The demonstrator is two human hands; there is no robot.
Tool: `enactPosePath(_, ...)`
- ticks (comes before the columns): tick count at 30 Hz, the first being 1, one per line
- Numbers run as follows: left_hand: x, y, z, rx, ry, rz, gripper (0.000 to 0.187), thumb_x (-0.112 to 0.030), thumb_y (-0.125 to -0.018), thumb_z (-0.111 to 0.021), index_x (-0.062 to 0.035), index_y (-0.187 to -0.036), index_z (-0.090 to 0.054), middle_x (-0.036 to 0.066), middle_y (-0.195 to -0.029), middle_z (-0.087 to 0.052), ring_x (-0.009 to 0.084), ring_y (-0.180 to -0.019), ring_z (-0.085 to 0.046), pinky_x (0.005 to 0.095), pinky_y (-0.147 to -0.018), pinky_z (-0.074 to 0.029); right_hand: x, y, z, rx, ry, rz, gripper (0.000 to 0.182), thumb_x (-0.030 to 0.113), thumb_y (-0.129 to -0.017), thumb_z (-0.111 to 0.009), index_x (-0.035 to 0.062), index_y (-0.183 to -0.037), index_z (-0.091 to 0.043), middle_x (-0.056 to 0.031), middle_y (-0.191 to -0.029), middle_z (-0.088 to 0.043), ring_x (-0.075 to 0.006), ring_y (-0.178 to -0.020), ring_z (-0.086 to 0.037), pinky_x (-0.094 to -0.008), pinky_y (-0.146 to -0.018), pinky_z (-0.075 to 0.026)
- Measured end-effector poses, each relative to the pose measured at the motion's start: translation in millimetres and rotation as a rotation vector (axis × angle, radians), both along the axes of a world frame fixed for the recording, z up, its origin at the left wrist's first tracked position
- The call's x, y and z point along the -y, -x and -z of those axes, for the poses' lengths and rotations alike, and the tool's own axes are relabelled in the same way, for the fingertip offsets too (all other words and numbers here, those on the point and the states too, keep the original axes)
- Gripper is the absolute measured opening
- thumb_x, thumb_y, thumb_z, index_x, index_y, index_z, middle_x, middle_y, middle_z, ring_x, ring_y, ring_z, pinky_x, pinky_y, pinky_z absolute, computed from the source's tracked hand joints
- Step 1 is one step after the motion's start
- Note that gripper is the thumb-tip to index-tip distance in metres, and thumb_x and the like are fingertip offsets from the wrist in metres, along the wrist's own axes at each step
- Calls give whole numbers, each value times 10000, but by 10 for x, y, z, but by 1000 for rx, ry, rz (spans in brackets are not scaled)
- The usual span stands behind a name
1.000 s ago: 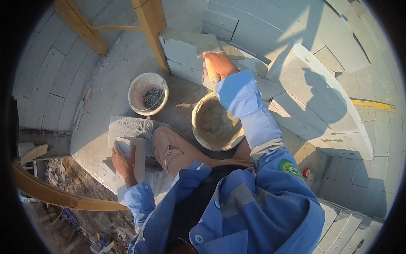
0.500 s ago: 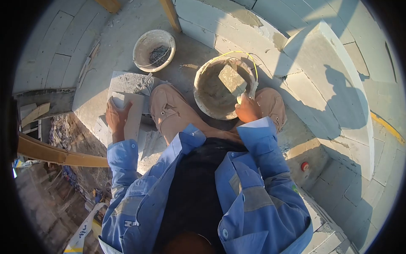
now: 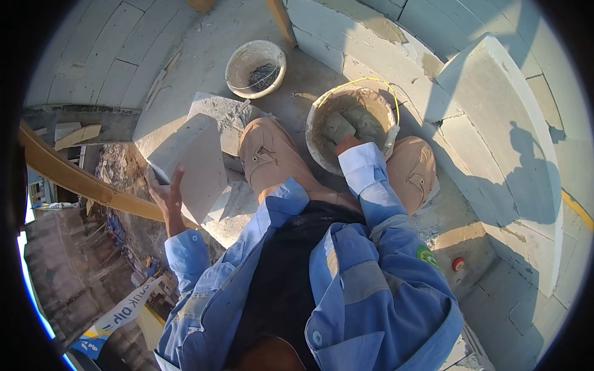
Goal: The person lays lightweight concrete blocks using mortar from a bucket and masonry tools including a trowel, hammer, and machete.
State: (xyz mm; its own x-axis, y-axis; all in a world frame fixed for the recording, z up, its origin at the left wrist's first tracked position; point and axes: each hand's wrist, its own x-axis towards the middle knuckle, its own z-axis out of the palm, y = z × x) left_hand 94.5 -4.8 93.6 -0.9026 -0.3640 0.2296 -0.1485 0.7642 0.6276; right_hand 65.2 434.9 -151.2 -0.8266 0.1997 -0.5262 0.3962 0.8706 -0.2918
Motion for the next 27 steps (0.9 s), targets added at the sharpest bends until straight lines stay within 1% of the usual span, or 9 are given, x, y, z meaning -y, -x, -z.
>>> enactPosePath(2, -115, -6, -88, -146, -288, -26, 846, -275, -722, -904, 100, -1358, -490, 182, -1143, -655, 280, -1043, -645, 357, -912, -507, -19, -14, 8, -47, -12, 8, 292, 265, -840, -655, 11, -967, -726, -231, -1048, -717, -388, -1016, -697, -467, -891, -554)
enactPosePath(5, -225, 120, -44, -330, -464, 11, 781, -243, -740, -889, 65, -1346, -506, 180, -1155, -649, 251, -1055, -638, 354, -916, -502, -267, -60, 261, 45, 112, 158, 245, 239, -814, -725, 12, -905, -726, -218, -979, -730, -362, -853, -730, -469, -748, -580)
enactPosePath(7, -274, 237, -12, -378, -493, 3, 736, -216, -757, -877, 47, -1336, -507, 164, -1143, -646, 237, -1040, -635, 354, -924, -498, -449, -169, 421, 249, 712, 520, 416, 198, -762, -800, 60, -1136, -680, -142, -801, -689, -278, -684, -693, -417, -588, -544)
enactPosePath(12, -457, 526, 77, -465, -560, 7, 702, -209, -782, -861, 47, -1329, -501, 153, -1177, -621, 232, -1075, -615, 348, -950, -484, -567, -549, -150, 44, 1121, 599, 354, 264, -802, -777, 22, -993, -603, -59, -691, -616, -191, -536, -604, -345, -496, -503)
enactPosePath(16, -477, 682, 266, -507, -527, 18, 644, -187, -796, -851, 49, -1293, -517, 144, -1167, -608, 227, -1070, -605, 347, -953, -477, -494, -682, -467, -150, 597, 389, 435, 406, -792, -771, 21, -858, -581, -67, -666, -607, -172, -528, -582, -339, -499, -484)
enactPosePath(20, -330, 624, 392, -494, -522, 64, 682, -200, -793, -851, 49, -1310, -484, 169, -1200, -584, 254, -1112, -591, 369, -976, -466, -656, -795, -497, -325, 634, 288, 436, 420, -800, -759, 26, -847, -577, -89, -656, -595, -205, -528, -588, -369, -534, -484)
enactPosePath(23, -111, 473, 468, -417, -504, 85, 760, -213, -772, -868, 49, -1347, -445, 185, -1253, -554, 272, -1152, -570, 386, -995, -462, -723, -834, -432, -542, 446, 153, 420, 382, -787, -748, 9, -892, -584, -194, -809, -616, -345, -719, -611, -458, -681, -497)
enactPosePath(24, -70, 431, 495, -396, -521, 51, 800, -214, -765, -873, 47, -1370, -421, 189, -1259, -550, 280, -1155, -567, 394, -1004, -460, -709, -820, -632, -370, 518, 257, 373, 317, -775, -755, 12, -910, -590, -205, -861, -609, -383, -851, -601, -472, -744, -490)
enactPosePath(27, 24, 274, 540, -357, -528, 20, 898, -203, -750, -879, 37, -1436, -351, 200, -1284, -538, 304, -1174, -556, 414, -1028, -452, -780, -852, -698, -511, 521, 49, 317, 263, -792, -744, 11, -904, -586, -166, -788, -603, -316, -727, -611, -421, -652, -494)
